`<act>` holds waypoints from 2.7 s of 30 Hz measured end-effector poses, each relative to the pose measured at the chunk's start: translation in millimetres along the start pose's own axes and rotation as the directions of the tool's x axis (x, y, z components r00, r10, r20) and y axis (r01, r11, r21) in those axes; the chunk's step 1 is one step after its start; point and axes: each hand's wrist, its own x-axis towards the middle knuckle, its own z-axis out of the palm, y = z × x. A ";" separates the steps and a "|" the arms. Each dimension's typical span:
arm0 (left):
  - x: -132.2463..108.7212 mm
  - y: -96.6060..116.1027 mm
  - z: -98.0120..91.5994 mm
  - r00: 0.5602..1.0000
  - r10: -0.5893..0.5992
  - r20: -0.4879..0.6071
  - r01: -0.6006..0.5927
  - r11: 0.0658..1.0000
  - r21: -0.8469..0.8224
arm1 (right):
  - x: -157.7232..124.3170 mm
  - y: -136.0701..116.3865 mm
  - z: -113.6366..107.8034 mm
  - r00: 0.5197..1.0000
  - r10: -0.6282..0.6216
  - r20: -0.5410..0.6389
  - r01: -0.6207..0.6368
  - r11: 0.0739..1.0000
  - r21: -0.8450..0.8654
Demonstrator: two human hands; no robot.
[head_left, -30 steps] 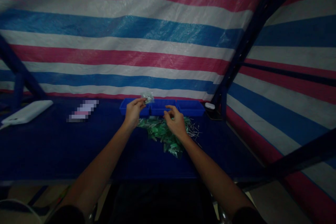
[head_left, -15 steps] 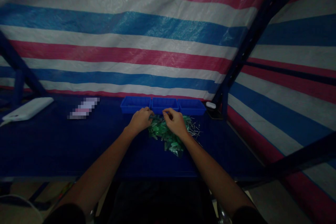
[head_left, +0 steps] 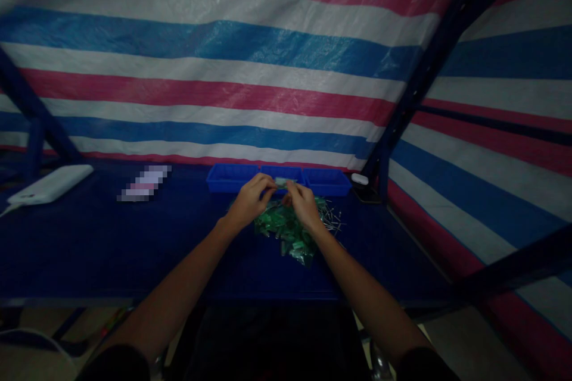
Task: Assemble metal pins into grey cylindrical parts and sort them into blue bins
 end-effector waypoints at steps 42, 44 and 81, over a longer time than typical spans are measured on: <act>-2.6 -28.9 -27.4 0.829 -0.526 -0.192 0.498 0.849 -0.174 | -3.7 8.1 4.3 0.950 -0.291 0.115 0.312 0.899 -0.308; -8.8 -28.2 -22.4 0.928 -0.362 0.086 0.358 0.932 0.058 | -3.9 7.2 3.8 0.948 -0.293 0.127 0.318 0.892 -0.321; -0.8 -24.6 -3.6 0.633 -0.762 0.134 0.526 0.297 -0.797 | -1.7 -0.2 1.3 0.945 -0.322 0.054 0.326 0.940 -0.099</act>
